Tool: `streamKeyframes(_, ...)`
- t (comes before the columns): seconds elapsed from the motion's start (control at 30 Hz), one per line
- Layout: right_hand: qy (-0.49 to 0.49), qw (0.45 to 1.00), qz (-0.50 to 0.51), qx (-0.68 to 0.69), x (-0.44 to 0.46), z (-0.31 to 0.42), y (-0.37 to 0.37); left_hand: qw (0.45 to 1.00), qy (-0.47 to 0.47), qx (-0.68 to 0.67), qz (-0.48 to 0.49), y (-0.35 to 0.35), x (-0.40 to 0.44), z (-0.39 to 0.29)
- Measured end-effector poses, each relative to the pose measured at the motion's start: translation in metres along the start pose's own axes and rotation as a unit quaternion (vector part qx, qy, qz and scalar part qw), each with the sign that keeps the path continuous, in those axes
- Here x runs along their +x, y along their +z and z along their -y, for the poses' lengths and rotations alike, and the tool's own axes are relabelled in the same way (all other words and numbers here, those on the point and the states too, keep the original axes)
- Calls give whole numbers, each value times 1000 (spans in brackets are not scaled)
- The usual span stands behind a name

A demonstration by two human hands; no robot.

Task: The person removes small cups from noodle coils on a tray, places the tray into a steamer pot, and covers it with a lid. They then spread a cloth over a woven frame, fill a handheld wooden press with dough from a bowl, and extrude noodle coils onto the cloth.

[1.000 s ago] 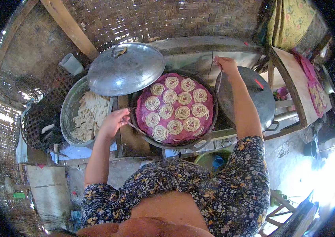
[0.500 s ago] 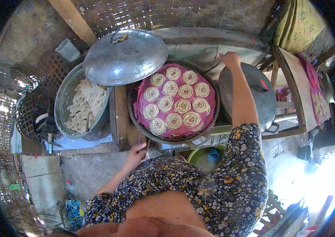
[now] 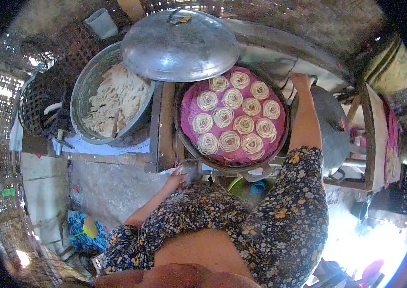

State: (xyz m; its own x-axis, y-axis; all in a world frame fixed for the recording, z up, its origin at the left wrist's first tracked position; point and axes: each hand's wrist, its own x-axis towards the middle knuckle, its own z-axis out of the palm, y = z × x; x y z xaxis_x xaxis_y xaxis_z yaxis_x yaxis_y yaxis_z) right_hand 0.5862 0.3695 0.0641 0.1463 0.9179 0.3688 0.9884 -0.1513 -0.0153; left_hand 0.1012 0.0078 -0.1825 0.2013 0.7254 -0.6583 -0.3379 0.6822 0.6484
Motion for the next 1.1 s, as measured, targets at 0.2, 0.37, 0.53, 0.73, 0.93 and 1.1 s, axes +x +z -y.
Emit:
streamKeyframes(0.2,26,961,-76,265,6,125,-52,979,-111,-168,13,-30,57,50)
streamKeyframes(0.37,-146,923,-51,352,-13,285,-108,993,-29,-104,55,-41,60,73)
streamKeyframes(0.53,-33,752,132,645,3,394,-99,963,169,205,-41,-57,-26,58)
streamKeyframes(0.73,-166,822,-62,541,54,430,-59,946,105,242,-190,-93,-121,67)
streamKeyframes(0.93,-261,763,158,570,112,372,-67,900,0,132,-415,-167,-141,172)
streamKeyframes(1.1,-3,836,81,543,5,394,-172,906,38,175,-384,-175,-168,133)
